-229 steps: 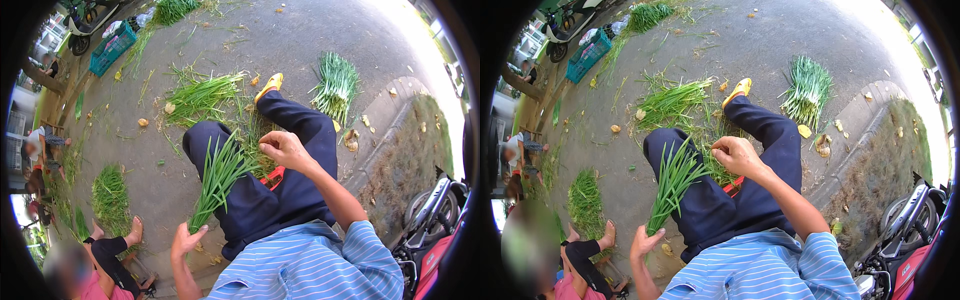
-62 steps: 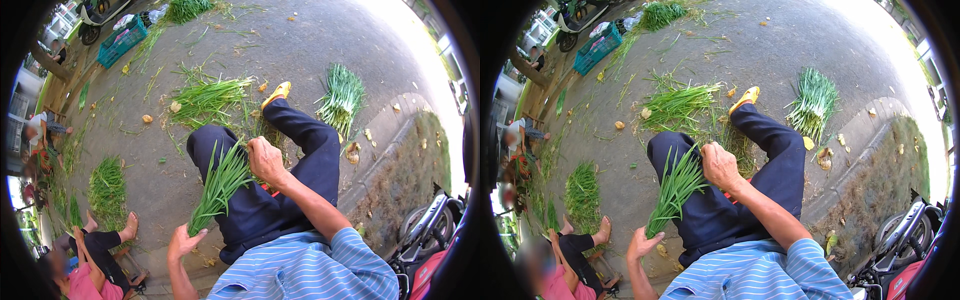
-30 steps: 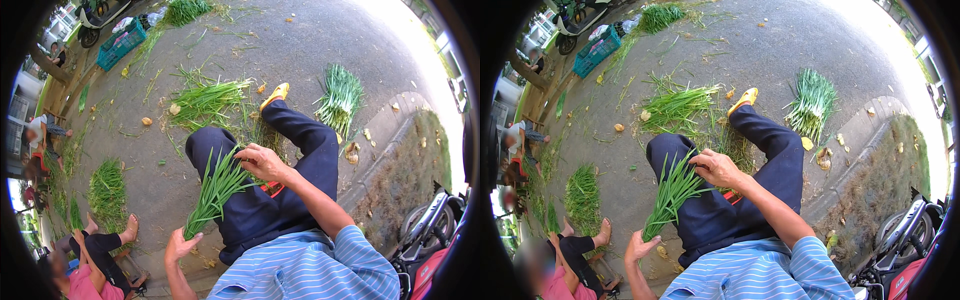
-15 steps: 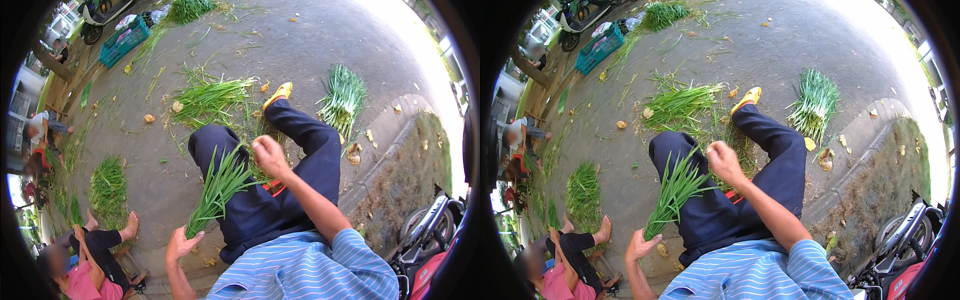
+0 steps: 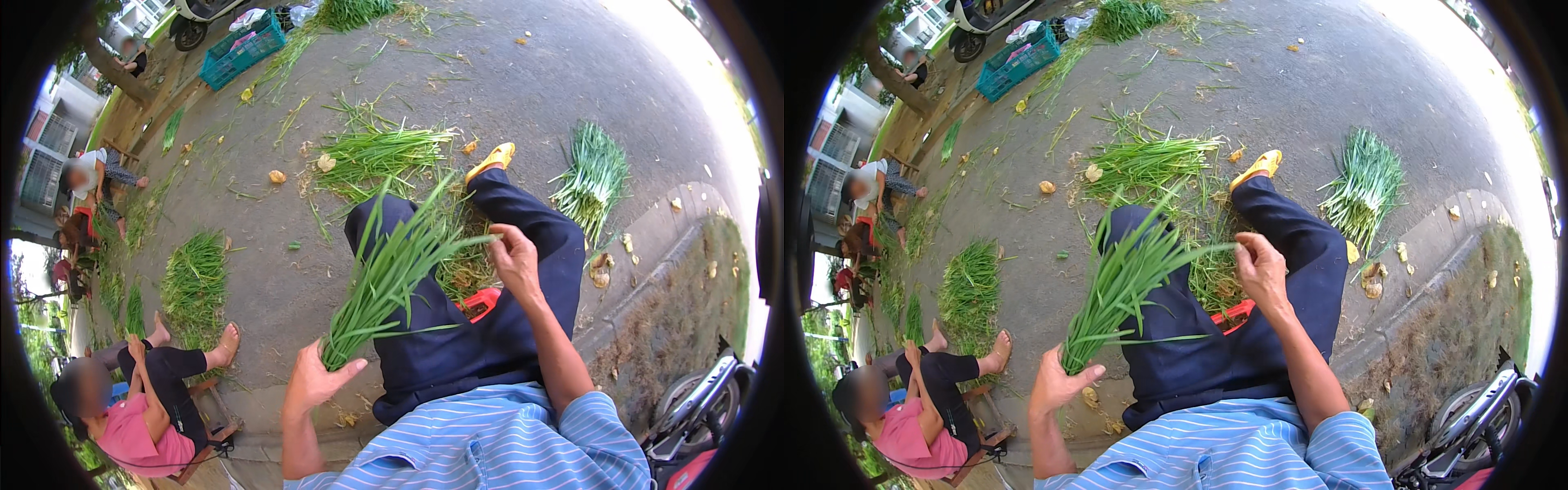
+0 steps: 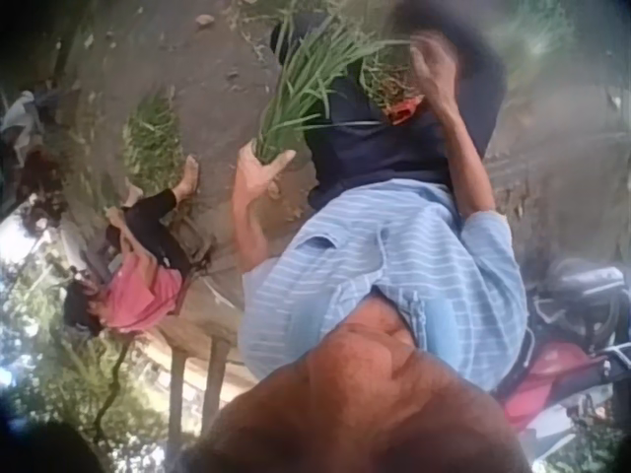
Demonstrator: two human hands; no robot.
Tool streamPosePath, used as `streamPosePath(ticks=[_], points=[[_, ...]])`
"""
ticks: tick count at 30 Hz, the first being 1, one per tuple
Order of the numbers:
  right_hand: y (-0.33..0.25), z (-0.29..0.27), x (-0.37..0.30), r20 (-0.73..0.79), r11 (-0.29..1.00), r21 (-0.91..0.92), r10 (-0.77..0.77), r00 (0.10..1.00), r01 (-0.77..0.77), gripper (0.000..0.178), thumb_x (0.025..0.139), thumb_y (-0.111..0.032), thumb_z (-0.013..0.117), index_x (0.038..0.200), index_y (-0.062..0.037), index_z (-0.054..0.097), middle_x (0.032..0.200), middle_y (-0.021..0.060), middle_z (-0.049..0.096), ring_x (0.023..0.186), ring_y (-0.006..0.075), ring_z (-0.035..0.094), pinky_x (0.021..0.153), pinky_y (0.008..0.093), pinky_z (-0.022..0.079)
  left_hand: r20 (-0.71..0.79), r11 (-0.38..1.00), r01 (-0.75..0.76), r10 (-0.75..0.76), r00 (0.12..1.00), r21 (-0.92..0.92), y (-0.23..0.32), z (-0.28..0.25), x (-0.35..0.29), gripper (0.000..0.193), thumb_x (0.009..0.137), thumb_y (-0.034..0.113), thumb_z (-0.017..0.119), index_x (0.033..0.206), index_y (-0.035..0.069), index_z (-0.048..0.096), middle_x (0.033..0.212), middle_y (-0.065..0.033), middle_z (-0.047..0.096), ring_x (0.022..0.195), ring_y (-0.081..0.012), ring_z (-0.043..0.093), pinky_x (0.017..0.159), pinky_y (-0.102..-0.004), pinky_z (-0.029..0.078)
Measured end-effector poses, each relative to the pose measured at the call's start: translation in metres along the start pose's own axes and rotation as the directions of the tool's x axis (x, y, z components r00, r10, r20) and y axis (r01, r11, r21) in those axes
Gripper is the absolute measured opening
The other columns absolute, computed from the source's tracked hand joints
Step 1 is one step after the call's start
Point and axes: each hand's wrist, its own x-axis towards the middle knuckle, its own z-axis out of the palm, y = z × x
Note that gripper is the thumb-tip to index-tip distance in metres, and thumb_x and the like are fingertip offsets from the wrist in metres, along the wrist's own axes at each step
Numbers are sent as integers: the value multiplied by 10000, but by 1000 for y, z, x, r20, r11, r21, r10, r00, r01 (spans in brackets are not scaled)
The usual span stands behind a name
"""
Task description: The person sits on a low stool and bundles long green vegetables by hand. They gather stalks, align them, and tie them into neat bunches using a thin strip of vegetable material, placing the finished bundles on the ground.
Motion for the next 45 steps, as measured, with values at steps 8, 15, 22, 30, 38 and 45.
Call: streamPosePath(ticks=[8,15,22,30,38,45], points=[[-80,1,-49,336,962,273,-123,934,28,75,881,-91,647,871,-17,643,738,-15,597,614,30,512,540,198,422,110,986,33,-14,994,-165,26,35,32,470,707,229,830,1053,18,593,846,-21,638,753,-130,566,712,-303,481],[-104,29,-68,401,956,-16,-262,878,293,256,791,-218,751,847,-16,605,659,86,609,527,132,576,506,265,469,81,967,-227,237,968,-117,40,73,50,584,704,197,806,1187,36,519,1038,-101,649,963,-200,618,854,-344,476],[-87,20,-62,576,857,317,166,800,-407,251,902,-256,656,860,-11,620,703,-6,603,569,52,546,512,206,464,197,939,-287,322,926,-190,41,71,49,650,718,152,784,1256,13,447,1097,-110,607,1020,-195,582,904,-336,449],[-80,12,-47,-162,863,503,50,985,39,194,864,-84,662,1022,-21,569,718,5,553,560,50,511,501,194,429,106,973,-184,199,974,-136,40,71,50,609,739,175,778,1236,-3,475,1084,-122,634,1007,-193,597,902,-329,454],[-100,27,-75,447,791,-187,-460,767,583,198,788,-183,704,921,-58,628,740,86,588,633,260,623,537,358,501,33,953,-300,299,954,51,49,78,54,533,750,192,735,1193,27,489,946,-196,662,906,-356,655,784,-413,499],[-79,25,-66,395,972,34,-228,890,233,156,831,-137,689,940,-29,664,704,63,600,581,167,595,521,293,481,89,979,-193,199,976,-66,48,74,55,548,720,156,757,1175,2,494,981,-163,664,882,-287,663,796,-398,499]])
